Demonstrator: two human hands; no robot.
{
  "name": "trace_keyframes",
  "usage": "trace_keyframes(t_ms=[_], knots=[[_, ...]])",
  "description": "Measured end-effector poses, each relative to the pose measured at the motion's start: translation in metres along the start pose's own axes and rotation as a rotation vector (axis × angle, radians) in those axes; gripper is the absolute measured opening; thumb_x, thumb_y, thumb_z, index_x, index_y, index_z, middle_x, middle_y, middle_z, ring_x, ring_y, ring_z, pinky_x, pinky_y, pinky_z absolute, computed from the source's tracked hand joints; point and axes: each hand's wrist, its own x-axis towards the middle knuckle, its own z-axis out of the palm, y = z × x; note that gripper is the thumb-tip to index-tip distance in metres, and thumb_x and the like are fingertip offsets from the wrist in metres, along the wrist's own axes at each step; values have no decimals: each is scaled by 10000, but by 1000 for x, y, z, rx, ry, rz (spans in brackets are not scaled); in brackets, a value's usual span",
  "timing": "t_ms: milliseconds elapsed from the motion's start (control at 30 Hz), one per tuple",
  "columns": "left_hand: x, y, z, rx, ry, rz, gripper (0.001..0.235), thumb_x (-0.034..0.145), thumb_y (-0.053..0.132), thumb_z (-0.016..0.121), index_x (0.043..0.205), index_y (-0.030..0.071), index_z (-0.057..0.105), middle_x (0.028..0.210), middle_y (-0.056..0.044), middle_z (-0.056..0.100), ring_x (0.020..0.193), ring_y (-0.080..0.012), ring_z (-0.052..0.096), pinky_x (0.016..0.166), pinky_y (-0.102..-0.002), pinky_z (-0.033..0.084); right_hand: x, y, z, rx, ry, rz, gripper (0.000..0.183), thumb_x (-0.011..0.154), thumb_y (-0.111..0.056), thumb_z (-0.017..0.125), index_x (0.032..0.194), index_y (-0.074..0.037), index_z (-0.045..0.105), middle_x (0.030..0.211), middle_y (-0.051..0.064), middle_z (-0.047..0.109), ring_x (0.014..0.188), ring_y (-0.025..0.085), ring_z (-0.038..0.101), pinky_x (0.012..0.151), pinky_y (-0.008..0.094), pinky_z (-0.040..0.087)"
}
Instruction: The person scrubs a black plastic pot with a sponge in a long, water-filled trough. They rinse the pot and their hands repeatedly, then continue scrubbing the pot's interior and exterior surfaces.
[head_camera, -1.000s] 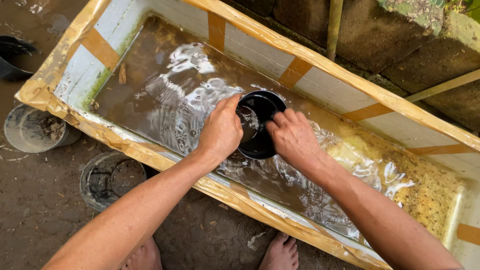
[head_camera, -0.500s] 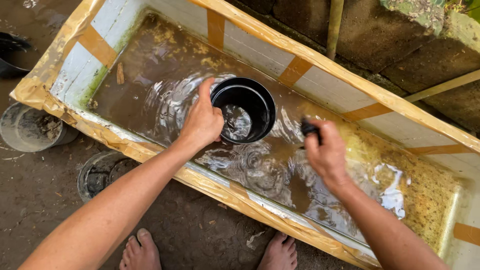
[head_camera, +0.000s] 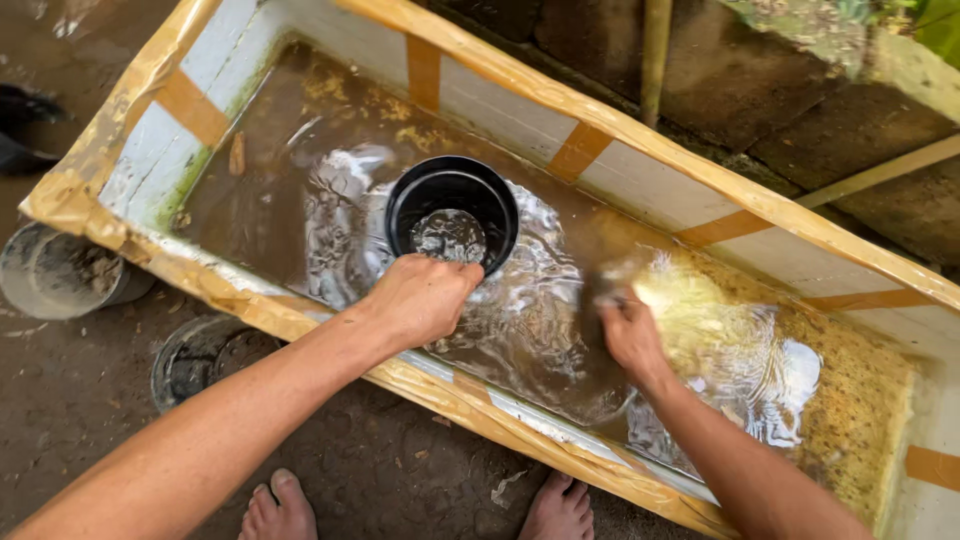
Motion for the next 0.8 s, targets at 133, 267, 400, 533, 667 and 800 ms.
trace_keyframes(t_ms=[133, 267, 400, 533, 667, 800], knots=[[16, 2, -1, -170, 92, -171, 164, 939, 74, 535, 1045, -12, 627, 814, -265, 722, 730, -426, 712, 686, -537, 564, -9, -101, 20, 743, -73, 228, 380, 1014, -214, 589, 1372, -87, 572, 931, 104, 694, 664, 126, 633, 505, 279, 530], [25, 2, -7, -426, 241, -262, 248, 964, 115, 539, 1148, -49, 569, 878, -316, 708, 840, -497, 671, 760, -558, 517, -24, -185, 39, 318, 59, -405, 500, 1114, -314, 503, 1523, -29, 463, 1420, 182, 569, 1280, 298, 616, 1092, 445, 548], [24, -1, -18, -670, 231, -340, 322, 944, 125, 571, 1210, -52, 531, 890, -288, 709, 844, -407, 696, 746, -487, 547, -27, -222, 60, 110, 55, -517, 674, 1158, -453, 209, 1650, 8, 248, 1721, 261, 222, 1593, 431, 230, 1275, 537, 206], [7, 7, -10, -787, 305, -180, 256, 993, 119, 532, 1200, -13, 600, 970, -137, 730, 897, -178, 691, 815, -362, 531, 16, -231, 50, 153, 43, -396, 821, 1069, -605, 154, 1544, 14, 409, 1604, 273, 393, 1492, 440, 370, 1218, 479, 290], [1, 22, 2, -1045, 203, -168, 227, 1040, 122, 558, 1169, -64, 578, 994, -160, 619, 927, -141, 524, 811, -342, 464, 69, -238, 23, 52, -213, 114, 895, 1052, -643, 200, 1233, 77, 699, 1239, 334, 725, 1222, 413, 692, 1103, 462, 476], [14, 19, -5, -923, 238, -311, 202, 1071, 95, 555, 1184, -70, 589, 1103, -187, 656, 943, -139, 574, 863, -337, 493, 49, -238, 23, 118, -86, -249, 728, 1076, -552, 254, 1383, 8, 605, 1392, 264, 620, 1322, 412, 572, 1138, 454, 420]])
